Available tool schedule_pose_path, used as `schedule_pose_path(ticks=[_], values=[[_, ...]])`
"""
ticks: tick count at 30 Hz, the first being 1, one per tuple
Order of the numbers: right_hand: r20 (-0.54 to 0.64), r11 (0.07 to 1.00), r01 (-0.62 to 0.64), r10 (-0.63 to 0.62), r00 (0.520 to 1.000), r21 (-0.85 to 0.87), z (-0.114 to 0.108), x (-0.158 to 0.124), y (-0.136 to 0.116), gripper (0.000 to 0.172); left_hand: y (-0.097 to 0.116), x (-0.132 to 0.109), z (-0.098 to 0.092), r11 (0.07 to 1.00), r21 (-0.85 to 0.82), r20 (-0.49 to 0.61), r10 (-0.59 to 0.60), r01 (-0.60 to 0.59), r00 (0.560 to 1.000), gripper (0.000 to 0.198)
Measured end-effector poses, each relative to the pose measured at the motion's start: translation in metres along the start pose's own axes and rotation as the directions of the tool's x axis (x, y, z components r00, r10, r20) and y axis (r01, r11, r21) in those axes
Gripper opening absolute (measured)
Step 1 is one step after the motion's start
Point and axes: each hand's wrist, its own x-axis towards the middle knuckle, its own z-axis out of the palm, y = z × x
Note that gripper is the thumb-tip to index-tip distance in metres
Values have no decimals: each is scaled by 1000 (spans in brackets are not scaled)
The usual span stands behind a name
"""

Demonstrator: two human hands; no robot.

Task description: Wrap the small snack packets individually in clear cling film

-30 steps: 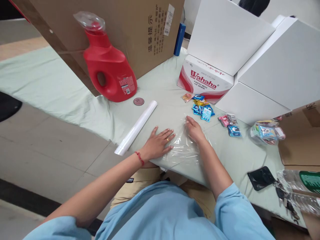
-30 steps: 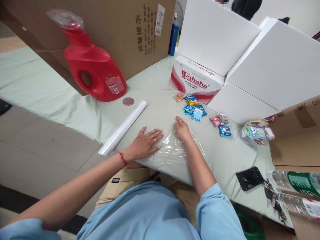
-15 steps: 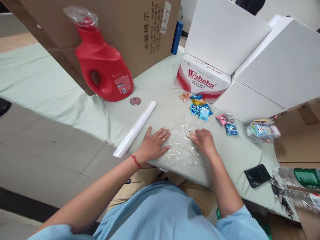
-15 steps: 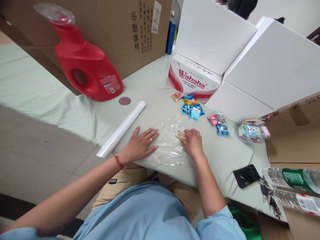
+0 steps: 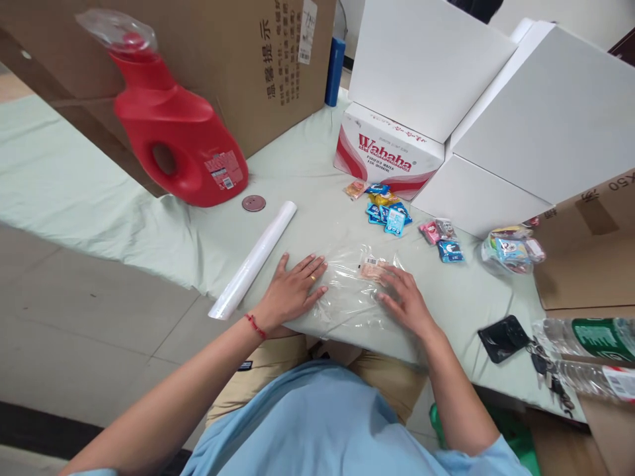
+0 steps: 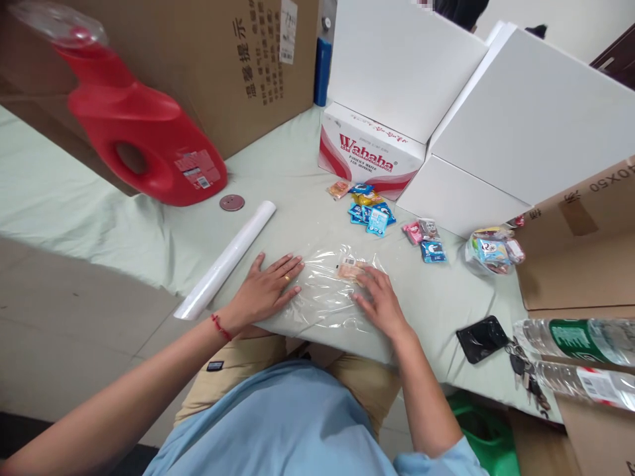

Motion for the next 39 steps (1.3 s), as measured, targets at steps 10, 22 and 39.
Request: schedule_pose_path(ticks=[10, 22, 39], values=[[-202, 998, -59, 54, 978, -22, 11, -93, -13, 29, -8, -9, 3, 995, 54, -208, 96, -86, 973, 58], [-127, 997, 11, -1, 992, 79, -18, -63, -5, 13, -8, -7, 1, 908, -324, 15, 285, -265, 959, 26], [128, 889, -349, 325, 937, 296, -62, 10, 14, 61, 10, 87, -11, 817, -509, 19, -306, 272, 952, 29]])
